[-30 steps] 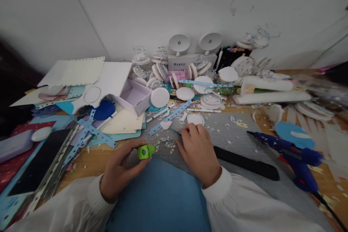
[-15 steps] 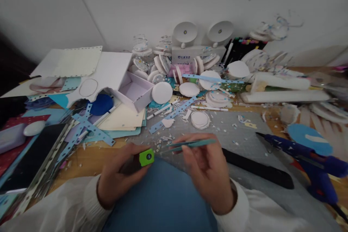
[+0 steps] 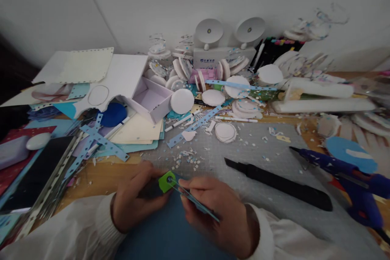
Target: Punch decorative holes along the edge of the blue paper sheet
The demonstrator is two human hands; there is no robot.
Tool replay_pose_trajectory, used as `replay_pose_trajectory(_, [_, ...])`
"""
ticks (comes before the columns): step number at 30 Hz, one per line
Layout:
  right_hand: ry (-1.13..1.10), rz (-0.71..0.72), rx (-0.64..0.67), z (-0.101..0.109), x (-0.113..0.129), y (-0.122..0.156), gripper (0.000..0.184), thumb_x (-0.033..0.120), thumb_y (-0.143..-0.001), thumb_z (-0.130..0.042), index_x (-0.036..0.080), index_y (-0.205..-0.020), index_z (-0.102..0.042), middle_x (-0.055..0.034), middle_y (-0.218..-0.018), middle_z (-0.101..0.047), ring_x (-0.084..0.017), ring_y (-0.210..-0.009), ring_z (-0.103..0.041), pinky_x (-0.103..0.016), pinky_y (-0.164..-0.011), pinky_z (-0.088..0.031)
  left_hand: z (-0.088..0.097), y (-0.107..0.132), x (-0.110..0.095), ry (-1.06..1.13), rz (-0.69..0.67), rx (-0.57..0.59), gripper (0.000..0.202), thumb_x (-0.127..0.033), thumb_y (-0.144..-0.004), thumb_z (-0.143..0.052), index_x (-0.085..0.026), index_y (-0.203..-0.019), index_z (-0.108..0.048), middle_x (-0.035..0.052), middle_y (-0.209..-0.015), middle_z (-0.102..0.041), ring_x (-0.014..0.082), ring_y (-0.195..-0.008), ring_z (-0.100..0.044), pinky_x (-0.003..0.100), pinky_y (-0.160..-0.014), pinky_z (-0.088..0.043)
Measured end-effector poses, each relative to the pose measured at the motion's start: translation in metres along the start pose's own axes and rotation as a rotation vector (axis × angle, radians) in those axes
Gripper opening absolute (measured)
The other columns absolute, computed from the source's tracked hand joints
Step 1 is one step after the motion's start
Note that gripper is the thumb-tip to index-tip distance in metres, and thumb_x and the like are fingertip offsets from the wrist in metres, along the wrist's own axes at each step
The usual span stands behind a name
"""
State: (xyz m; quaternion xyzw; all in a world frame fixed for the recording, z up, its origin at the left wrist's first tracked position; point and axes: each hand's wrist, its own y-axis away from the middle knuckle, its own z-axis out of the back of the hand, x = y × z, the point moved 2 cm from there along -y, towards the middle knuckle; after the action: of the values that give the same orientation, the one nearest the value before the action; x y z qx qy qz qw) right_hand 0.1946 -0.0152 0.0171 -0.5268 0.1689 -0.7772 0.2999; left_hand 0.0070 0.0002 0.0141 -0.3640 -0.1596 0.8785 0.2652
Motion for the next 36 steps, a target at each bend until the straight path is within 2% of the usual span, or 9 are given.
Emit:
replay_pose_trajectory(2, [0.027,0.021,0.063,-0.002,0.0,0.001,0.042,0.005,-0.077,-0.06,0.029,-0.112,-0.055,-0.0038,-0.094,-0.072,-0.017,-0.078,-0.071,-0.028,-0.068,-0.061,0.0,0.0,0.0,-0.012,-0.005,0.004,0.008,-0.019,-0.074,-0.063,-0.014,-0.08,-0.062,0.0009,-0.06,-0.053,0.0152,-0.061,-0.053,0.024,-0.053,-0.038])
replay_pose_trajectory(4, [0.042,0.032,0.061,-0.002,0.003,-0.001,0.041,0.006,-0.079,-0.058,0.029,-0.113,-0.055,-0.0032,-0.094,-0.072,-0.016,-0.076,-0.071,-0.026,-0.067,-0.061,-0.001,0.001,0.001,-0.023,0.002,0.012,0.008,-0.019,-0.074,-0.063,-0.014,-0.08,-0.062,0.0012,-0.061,-0.054,0.0153,-0.061,-0.053,0.024,-0.054,-0.039])
replay_pose_trajectory(10, [0.212,-0.012,-0.052,0.011,0.008,-0.016,0.02,0.008,-0.08,-0.055,0.022,-0.085,-0.068,-0.0032,-0.079,-0.073,-0.014,-0.067,-0.07,-0.02,-0.059,-0.059,-0.003,0.002,0.004,-0.027,0.04,0.008,0.011,-0.019,-0.072,-0.066,-0.015,-0.081,-0.061,0.0013,-0.063,-0.055,0.016,-0.064,-0.054,0.025,-0.056,-0.04])
replay_pose_trajectory(14, [0.277,-0.082,-0.245,0.02,-0.016,-0.017,0.014,0.012,-0.08,-0.059,0.023,-0.088,-0.064,-0.0048,-0.081,-0.07,-0.018,-0.073,-0.069,-0.028,-0.063,-0.059,-0.002,0.002,0.003,-0.017,0.058,0.011,0.011,-0.02,-0.074,-0.065,-0.015,-0.083,-0.061,0.0006,-0.063,-0.054,0.0145,-0.06,-0.051,0.025,-0.055,-0.039])
replay_pose_trajectory(18, [0.271,-0.197,-0.124,0.017,-0.04,-0.015,0.013,0.017,-0.085,-0.057,0.023,-0.096,-0.058,-0.0056,-0.09,-0.067,-0.019,-0.084,-0.066,-0.031,-0.07,-0.058,-0.001,0.001,0.003,-0.012,0.084,0.009,0.01,-0.021,-0.075,-0.065,-0.016,-0.082,-0.06,0.0001,-0.063,-0.053,0.0139,-0.059,-0.05,0.025,-0.055,-0.039])
replay_pose_trajectory(23, [0.066,-0.286,-0.101,0.013,-0.045,-0.015,0.008,0.019,-0.089,-0.051,0.023,-0.096,-0.048,-0.0074,-0.099,-0.061,-0.019,-0.092,-0.065,-0.034,-0.076,-0.059,-0.001,0.0,0.003,0.002,0.107,0.017,0.011,-0.022,-0.075,-0.064,-0.017,-0.084,-0.06,-0.0002,-0.064,-0.055,0.0132,-0.059,-0.051,0.024,-0.055,-0.04])
replay_pose_trajectory(28, [-0.309,-0.358,-0.185,0.009,-0.046,-0.016,0.005,0.025,-0.093,-0.043,0.026,-0.098,-0.04,-0.0068,-0.104,-0.052,-0.02,-0.088,-0.067,-0.039,-0.073,-0.061,-0.001,0.0,0.004,0.018,0.118,0.034,0.01,-0.023,-0.076,-0.063,-0.017,-0.084,-0.06,0.0008,-0.066,-0.056,0.0139,-0.06,-0.052,0.025,-0.055,-0.041])
replay_pose_trajectory(31, [-0.395,-0.392,-0.215,0.009,-0.044,-0.017,0.006,0.029,-0.094,-0.042,0.027,-0.096,-0.037,-0.0061,-0.105,-0.051,-0.02,-0.083,-0.068,-0.041,-0.073,-0.06,-0.002,0.001,0.004,0.024,0.124,0.039,0.011,-0.023,-0.076,-0.064,-0.016,-0.084,-0.061,0.0011,-0.066,-0.056,0.0143,-0.06,-0.052,0.025,-0.055,-0.04])
replay_pose_trajectory(36, [-0.469,-0.392,-0.186,0.009,-0.037,-0.02,0.005,0.031,-0.095,-0.039,0.028,-0.094,-0.036,-0.0046,-0.105,-0.049,-0.023,-0.089,-0.068,-0.044,-0.078,-0.058,-0.003,0.001,0.005,0.036,0.129,0.038,0.012,-0.023,-0.076,-0.064,-0.016,-0.086,-0.061,0.002,-0.067,-0.057,0.0157,-0.064,-0.054,0.027,-0.059,-0.042])
